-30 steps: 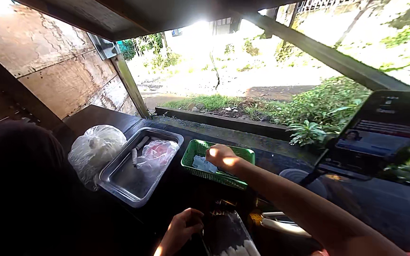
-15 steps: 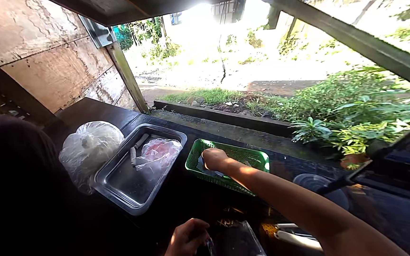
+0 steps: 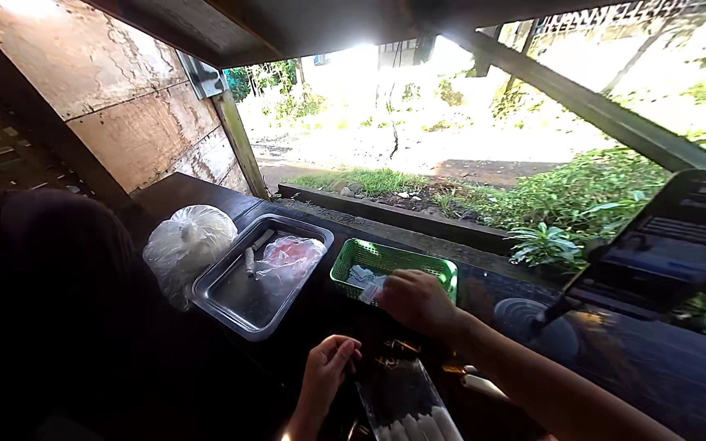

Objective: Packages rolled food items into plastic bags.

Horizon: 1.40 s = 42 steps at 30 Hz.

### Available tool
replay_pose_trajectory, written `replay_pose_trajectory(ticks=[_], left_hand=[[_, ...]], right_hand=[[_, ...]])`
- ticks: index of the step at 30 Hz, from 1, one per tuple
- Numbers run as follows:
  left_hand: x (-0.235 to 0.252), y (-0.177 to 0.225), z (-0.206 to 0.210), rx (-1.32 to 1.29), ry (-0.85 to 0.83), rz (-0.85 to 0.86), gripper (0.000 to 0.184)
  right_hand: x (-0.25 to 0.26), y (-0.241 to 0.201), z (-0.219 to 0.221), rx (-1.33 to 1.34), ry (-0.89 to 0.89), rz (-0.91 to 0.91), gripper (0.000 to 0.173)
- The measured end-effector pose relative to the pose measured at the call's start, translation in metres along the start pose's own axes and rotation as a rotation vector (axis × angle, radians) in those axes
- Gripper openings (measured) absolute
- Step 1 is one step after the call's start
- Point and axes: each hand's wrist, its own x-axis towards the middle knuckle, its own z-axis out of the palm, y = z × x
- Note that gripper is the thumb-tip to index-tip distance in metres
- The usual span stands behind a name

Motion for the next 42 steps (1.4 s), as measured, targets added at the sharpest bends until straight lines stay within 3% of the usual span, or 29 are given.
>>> replay_pose_trajectory(ticks=[3, 7, 9, 11, 13, 16, 20, 24, 28, 32, 36, 42], left_hand=[[-0.007, 0.035, 0.019, -0.090, 0.000, -0.004, 0.026], [-0.017, 0.057, 0.036, -0.043, -0.033, -0.008, 0.009], [-0.022, 0.058, 0.037, 0.093, -0.029, 0.022, 0.006], [-0.025, 0.061, 0.032, 0.408, -0.019, 0.074, 0.014], [-0.027, 0.067, 0.029, 0.683, -0.046, 0.077, 0.022], [-0.030, 0.070, 0.029, 0.795, -0.146, 0.090, 0.024], [-0.035, 0.061, 0.032, 0.762, -0.179, 0.056, 0.025], [-0.035, 0.044, 0.012, 0.712, -0.066, -0.338, 0.036], [-0.038, 0.025, 0.004, 0.616, -0.145, -0.663, 0.046], [-0.039, 0.014, 0.014, 0.435, -0.130, -0.684, 0.036], [-0.036, 0.008, 0.017, 0.374, -0.071, -0.676, 0.026], [-0.039, 0.004, 0.016, 0.284, -0.024, -0.627, 0.017]], right_hand=[[-0.015, -0.021, -0.021, -0.083, 0.078, -0.249, 0.020], [-0.029, -0.040, -0.041, -0.129, 0.077, -0.323, 0.021], [-0.034, -0.048, -0.047, -0.115, 0.033, -0.244, 0.020], [-0.034, -0.056, -0.056, -0.072, -0.043, -0.080, 0.016], [-0.033, -0.064, -0.064, -0.005, -0.119, 0.055, 0.024], [-0.036, -0.078, -0.064, 0.100, -0.231, 0.126, 0.022], [-0.045, -0.087, -0.057, 0.198, -0.311, 0.231, 0.008], [-0.049, -0.083, -0.062, 0.324, -0.516, 0.489, 0.008], [-0.049, -0.076, -0.064, 0.469, -0.742, 0.650, 0.014], [-0.041, -0.073, -0.060, 0.576, -0.903, 0.768, 0.015], [-0.043, -0.071, -0.049, 0.718, -0.896, 0.814, 0.012], [-0.034, -0.068, -0.025, 0.677, -0.974, 0.794, 0.012]])
